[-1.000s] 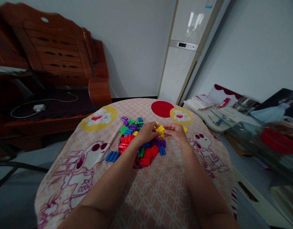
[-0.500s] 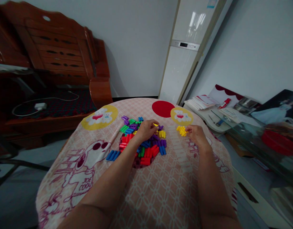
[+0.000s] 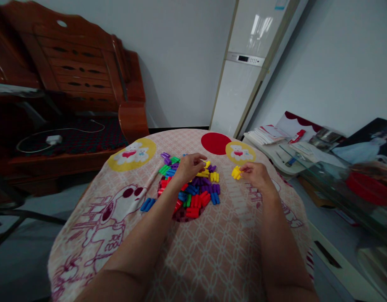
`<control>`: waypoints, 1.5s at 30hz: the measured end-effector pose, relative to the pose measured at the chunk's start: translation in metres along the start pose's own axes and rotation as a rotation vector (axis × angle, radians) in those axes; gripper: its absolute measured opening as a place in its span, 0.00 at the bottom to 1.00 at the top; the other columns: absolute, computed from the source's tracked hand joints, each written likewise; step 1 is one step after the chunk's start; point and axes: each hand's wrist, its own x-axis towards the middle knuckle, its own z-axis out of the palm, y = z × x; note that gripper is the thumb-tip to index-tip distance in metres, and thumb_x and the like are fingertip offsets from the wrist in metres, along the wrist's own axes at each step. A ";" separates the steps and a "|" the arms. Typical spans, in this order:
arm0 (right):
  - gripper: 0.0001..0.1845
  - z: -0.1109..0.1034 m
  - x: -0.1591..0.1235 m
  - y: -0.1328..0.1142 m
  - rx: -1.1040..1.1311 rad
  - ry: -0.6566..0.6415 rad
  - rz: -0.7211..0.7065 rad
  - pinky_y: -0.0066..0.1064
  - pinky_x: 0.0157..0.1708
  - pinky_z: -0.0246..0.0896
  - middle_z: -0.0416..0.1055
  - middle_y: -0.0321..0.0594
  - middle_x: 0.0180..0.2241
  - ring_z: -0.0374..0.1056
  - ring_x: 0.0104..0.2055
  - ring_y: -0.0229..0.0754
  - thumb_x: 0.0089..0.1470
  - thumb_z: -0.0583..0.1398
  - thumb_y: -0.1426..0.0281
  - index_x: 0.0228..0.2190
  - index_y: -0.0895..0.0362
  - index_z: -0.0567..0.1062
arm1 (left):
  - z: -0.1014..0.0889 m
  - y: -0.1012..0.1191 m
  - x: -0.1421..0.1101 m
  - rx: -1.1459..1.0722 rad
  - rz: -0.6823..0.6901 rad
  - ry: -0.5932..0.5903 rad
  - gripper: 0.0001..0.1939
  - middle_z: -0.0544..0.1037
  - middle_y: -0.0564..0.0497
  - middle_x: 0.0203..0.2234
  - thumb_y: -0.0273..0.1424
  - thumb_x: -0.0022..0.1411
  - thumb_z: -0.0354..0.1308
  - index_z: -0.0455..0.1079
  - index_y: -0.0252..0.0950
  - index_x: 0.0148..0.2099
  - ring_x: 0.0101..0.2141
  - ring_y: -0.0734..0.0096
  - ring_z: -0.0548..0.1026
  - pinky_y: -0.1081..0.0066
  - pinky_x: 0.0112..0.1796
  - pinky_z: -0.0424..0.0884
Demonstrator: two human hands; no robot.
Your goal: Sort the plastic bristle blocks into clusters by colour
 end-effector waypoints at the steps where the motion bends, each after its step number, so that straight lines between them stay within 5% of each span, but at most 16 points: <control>1: 0.08 0.003 0.000 -0.009 0.083 -0.029 -0.004 0.30 0.29 0.66 0.77 0.39 0.26 0.71 0.27 0.42 0.40 0.64 0.69 0.27 0.58 0.79 | 0.004 0.004 -0.001 0.009 0.022 -0.039 0.18 0.82 0.46 0.32 0.33 0.58 0.57 0.74 0.31 0.49 0.30 0.67 0.80 0.70 0.33 0.76; 5: 0.11 0.019 -0.002 -0.043 0.317 -0.150 -0.037 0.30 0.30 0.67 0.76 0.38 0.27 0.70 0.28 0.40 0.40 0.67 0.67 0.28 0.58 0.78 | 0.021 0.019 -0.006 0.135 0.135 -0.168 0.20 0.82 0.45 0.40 0.33 0.55 0.62 0.76 0.33 0.50 0.30 0.70 0.78 0.72 0.33 0.73; 9: 0.13 0.034 -0.002 -0.058 0.461 -0.156 -0.030 0.31 0.32 0.69 0.76 0.37 0.28 0.71 0.29 0.39 0.38 0.69 0.65 0.28 0.58 0.77 | 0.027 0.021 -0.007 0.142 0.152 -0.241 0.14 0.80 0.49 0.29 0.34 0.55 0.63 0.78 0.32 0.41 0.27 0.70 0.75 0.73 0.29 0.70; 16: 0.22 0.042 -0.003 -0.061 0.635 -0.236 0.091 0.33 0.30 0.73 0.79 0.41 0.30 0.75 0.31 0.43 0.43 0.68 0.57 0.37 0.59 0.80 | 0.026 0.017 -0.006 -0.294 -0.003 -0.123 0.11 0.78 0.50 0.27 0.32 0.54 0.63 0.69 0.32 0.37 0.29 0.70 0.78 0.72 0.31 0.74; 29: 0.20 0.047 -0.005 -0.071 0.837 -0.122 0.145 0.34 0.32 0.75 0.79 0.38 0.28 0.75 0.29 0.41 0.36 0.73 0.61 0.31 0.58 0.79 | 0.030 0.013 -0.004 -0.539 -0.011 -0.060 0.18 0.78 0.53 0.27 0.30 0.47 0.71 0.65 0.32 0.35 0.27 0.74 0.78 0.73 0.32 0.76; 33: 0.17 0.041 -0.002 -0.061 0.739 -0.107 0.109 0.34 0.29 0.73 0.78 0.38 0.26 0.73 0.25 0.40 0.38 0.71 0.62 0.31 0.58 0.80 | 0.030 0.011 -0.003 -0.503 -0.006 -0.083 0.17 0.79 0.51 0.28 0.29 0.47 0.71 0.67 0.32 0.36 0.28 0.72 0.79 0.71 0.33 0.76; 39: 0.12 -0.006 -0.001 -0.015 0.179 0.207 0.113 0.29 0.24 0.67 0.78 0.40 0.25 0.72 0.23 0.41 0.42 0.65 0.67 0.31 0.60 0.81 | 0.018 0.001 0.002 -0.415 -0.014 0.023 0.15 0.80 0.49 0.30 0.28 0.51 0.66 0.71 0.31 0.42 0.31 0.70 0.80 0.69 0.35 0.77; 45: 0.12 -0.025 -0.006 0.010 -0.343 0.083 0.072 0.29 0.34 0.67 0.81 0.46 0.30 0.76 0.32 0.44 0.43 0.60 0.75 0.31 0.60 0.84 | 0.013 0.000 0.003 -0.395 -0.033 0.067 0.14 0.79 0.50 0.29 0.31 0.52 0.65 0.72 0.31 0.41 0.29 0.70 0.80 0.69 0.33 0.78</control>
